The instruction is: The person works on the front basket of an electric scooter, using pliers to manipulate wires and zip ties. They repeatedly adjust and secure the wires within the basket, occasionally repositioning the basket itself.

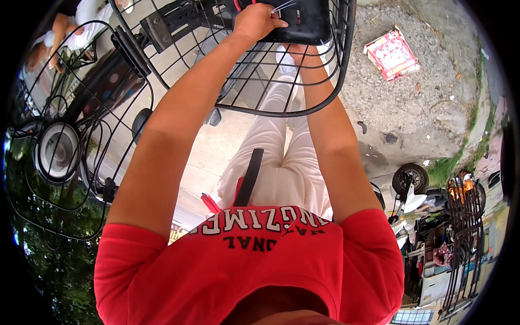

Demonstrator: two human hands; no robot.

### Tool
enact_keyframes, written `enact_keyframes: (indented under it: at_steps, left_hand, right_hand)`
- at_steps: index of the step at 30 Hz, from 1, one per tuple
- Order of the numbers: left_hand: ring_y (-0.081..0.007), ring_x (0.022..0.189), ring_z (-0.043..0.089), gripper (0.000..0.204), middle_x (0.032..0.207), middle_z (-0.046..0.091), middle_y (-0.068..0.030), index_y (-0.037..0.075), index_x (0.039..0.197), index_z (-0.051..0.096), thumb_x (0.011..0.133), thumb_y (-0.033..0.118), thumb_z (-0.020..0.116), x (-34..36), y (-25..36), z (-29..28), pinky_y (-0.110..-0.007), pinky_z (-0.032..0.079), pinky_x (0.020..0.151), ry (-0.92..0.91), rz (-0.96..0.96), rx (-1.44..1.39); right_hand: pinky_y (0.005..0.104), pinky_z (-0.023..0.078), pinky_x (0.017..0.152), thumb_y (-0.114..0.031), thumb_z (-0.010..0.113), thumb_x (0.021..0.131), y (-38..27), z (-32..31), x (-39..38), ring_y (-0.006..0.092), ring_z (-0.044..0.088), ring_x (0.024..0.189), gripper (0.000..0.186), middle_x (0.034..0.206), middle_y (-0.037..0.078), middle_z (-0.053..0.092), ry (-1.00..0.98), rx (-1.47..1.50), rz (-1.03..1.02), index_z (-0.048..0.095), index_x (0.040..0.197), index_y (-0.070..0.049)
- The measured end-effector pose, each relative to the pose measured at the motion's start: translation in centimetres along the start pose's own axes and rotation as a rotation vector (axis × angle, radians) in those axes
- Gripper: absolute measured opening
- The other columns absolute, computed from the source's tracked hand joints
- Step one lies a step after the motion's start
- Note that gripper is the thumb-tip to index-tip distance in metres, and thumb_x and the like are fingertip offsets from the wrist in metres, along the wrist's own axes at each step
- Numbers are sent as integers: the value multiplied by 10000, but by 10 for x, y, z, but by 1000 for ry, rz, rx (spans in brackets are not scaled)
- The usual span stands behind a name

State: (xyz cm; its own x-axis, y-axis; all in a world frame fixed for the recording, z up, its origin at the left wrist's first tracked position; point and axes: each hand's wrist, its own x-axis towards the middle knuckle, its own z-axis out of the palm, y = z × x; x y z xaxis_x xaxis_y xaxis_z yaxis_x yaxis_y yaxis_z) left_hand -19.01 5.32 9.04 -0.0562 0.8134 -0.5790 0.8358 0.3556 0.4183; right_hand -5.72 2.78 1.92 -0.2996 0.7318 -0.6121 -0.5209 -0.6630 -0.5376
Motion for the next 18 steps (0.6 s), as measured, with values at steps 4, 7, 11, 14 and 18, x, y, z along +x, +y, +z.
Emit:
enact_keyframes:
  at_steps: [4,7,11,14,18]
  left_hand:
    - [-273,667,623,392,678,627,-144,20,747,646,701,399,729,-12,14,-35,-357,479,620,-126,-33,12]
    - [-318,713,631,391,725,630,-194,10,765,631,734,395,695,-47,26,-69,-386,480,623,13,-16,-45]
    - [-142,524,461,447,559,495,-36,-3,723,574,901,402,512,-156,40,-114,-297,356,498,249,5,-526]
    - [-59,488,375,490,564,475,-10,-24,755,557,959,396,408,-247,27,-117,-228,271,445,316,107,-1093]
    - [-61,502,322,469,595,447,6,-34,833,579,966,374,388,-328,18,-71,-223,246,472,106,69,-1030]
  right_hand:
    - [284,340,299,-62,501,843,4,4,2,161,481,380,99,570,82,550,-26,-19,1,569,885,-4]
    - [284,338,295,-60,501,842,8,3,0,161,480,375,98,567,83,550,-31,-35,1,569,884,-4]
    - [284,335,290,-58,501,841,8,0,-5,162,478,369,96,563,83,549,-8,-57,-15,569,884,-5]
    - [284,333,287,-57,502,841,11,6,-7,163,477,365,95,561,83,549,-25,-48,0,569,883,-5]
    - [284,330,282,-55,502,840,12,6,-15,163,476,359,93,557,83,549,-32,-51,18,569,882,-5]
